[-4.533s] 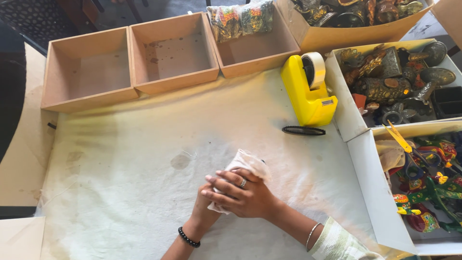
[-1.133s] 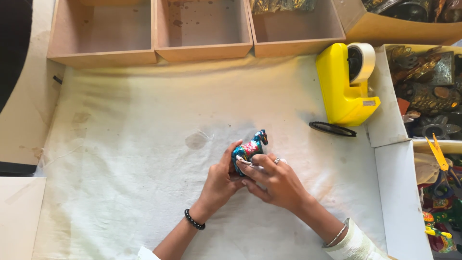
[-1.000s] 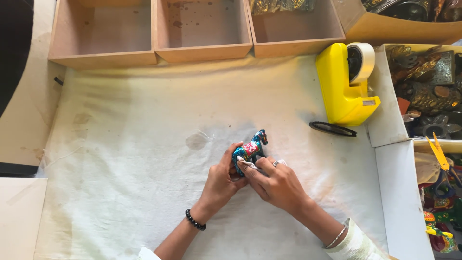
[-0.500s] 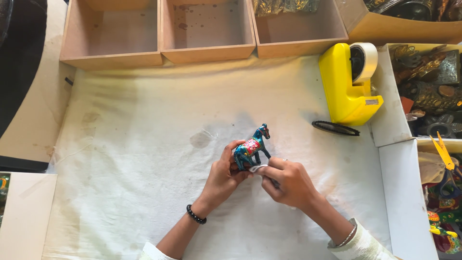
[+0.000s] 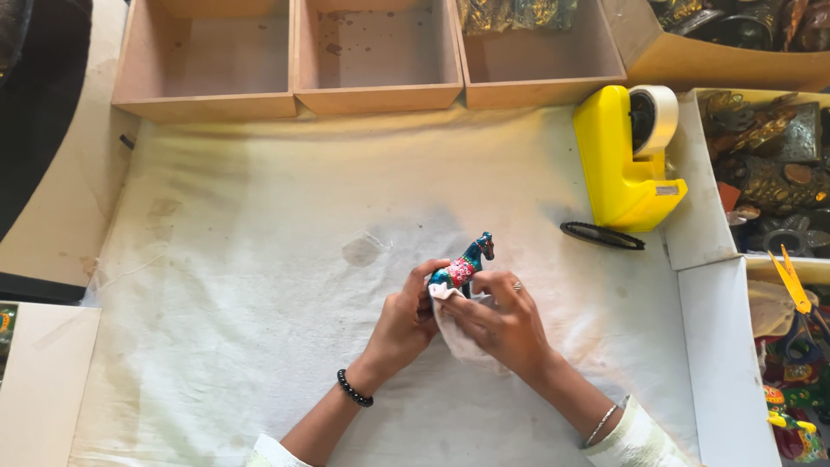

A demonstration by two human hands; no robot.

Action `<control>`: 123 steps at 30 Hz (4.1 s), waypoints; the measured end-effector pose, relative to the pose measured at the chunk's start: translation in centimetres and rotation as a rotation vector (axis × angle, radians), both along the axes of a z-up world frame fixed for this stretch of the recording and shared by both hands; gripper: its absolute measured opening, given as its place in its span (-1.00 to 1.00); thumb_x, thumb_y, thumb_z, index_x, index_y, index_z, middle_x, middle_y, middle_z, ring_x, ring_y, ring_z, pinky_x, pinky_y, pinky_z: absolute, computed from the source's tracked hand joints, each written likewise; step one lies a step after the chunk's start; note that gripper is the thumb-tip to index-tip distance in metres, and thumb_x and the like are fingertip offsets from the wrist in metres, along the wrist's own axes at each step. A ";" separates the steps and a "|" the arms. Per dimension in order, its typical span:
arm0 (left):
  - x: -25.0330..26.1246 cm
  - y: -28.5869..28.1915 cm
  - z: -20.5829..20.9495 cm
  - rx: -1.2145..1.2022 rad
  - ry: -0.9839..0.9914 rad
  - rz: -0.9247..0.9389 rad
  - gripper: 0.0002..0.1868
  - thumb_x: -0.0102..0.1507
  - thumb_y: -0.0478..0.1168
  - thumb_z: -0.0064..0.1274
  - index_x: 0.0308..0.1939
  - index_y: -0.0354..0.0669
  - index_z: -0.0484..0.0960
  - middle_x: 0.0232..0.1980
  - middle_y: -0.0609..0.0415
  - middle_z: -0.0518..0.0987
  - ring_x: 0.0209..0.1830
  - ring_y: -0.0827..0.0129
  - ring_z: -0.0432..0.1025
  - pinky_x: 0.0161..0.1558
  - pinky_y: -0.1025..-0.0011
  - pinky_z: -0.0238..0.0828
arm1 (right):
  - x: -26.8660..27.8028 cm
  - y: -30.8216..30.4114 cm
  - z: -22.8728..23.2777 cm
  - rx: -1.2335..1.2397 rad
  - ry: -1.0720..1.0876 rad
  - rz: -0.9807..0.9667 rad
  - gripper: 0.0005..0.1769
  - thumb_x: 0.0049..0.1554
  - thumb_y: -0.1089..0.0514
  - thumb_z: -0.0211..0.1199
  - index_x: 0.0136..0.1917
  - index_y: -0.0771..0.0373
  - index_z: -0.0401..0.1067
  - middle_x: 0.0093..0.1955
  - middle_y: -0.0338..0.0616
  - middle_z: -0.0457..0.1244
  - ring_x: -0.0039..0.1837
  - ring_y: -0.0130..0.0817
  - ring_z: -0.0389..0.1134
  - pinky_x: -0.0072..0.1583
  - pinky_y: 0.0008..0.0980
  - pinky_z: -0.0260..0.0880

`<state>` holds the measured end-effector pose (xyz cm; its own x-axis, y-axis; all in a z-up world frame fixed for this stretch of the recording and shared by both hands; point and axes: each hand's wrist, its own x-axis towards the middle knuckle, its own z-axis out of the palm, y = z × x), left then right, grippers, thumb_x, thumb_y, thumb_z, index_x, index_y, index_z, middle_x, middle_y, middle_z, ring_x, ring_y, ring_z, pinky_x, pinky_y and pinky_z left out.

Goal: The person cleans a small, colorful horse figurine using a white cloth and a small brush. They wipe the figurine thoroughly, then use the brush to clean its surface, and finally wrap it in bubble wrap.

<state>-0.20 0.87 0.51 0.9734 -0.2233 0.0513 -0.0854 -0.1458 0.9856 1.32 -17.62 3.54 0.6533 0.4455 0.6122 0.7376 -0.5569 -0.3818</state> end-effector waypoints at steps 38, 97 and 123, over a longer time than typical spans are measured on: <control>1.7 3.6 -3.8 -1.241 0.482 -0.006 -0.19 0.19 -0.65 0.05 0.44 0.07 0.29 0.26 0.12 0.51 0.13 0.27 0.53 0.22 0.27 0.52 | -0.2 -4.2 -2.7 0.585 0.122 -0.077 -0.74 0.11 0.43 0.37 0.08 0.29 0.54 0.01 -0.08 0.39 -0.06 -0.41 0.41 -0.06 -0.49 0.41; 0.7 1.0 0.7 0.094 -0.124 0.048 -0.45 0.15 -0.51 0.19 0.23 -0.14 0.55 -0.09 0.02 0.76 -0.10 0.41 0.69 -0.09 0.49 0.60 | 4.2 -7.9 0.3 -0.196 -0.240 0.164 -0.76 0.12 0.24 0.39 0.09 0.13 0.62 0.24 -0.25 0.40 0.36 -0.24 0.39 0.32 -0.23 0.40; -0.4 0.7 2.2 0.514 -0.559 0.351 -0.56 0.19 -0.57 0.12 0.15 -0.26 0.62 -0.01 -0.06 0.69 -0.14 0.12 0.62 -0.20 0.34 0.57 | 4.2 -6.8 -7.0 1.362 0.558 -0.199 -0.70 0.33 0.23 0.22 0.31 0.28 0.51 0.16 -0.22 0.39 0.13 -0.54 0.39 0.22 -0.45 0.44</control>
<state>-0.56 1.55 2.69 0.8520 -0.0390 0.5221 -0.4078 -0.6748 0.6151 5.48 -24.47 -3.50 0.9186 -0.3731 0.1307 0.2803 0.3815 -0.8809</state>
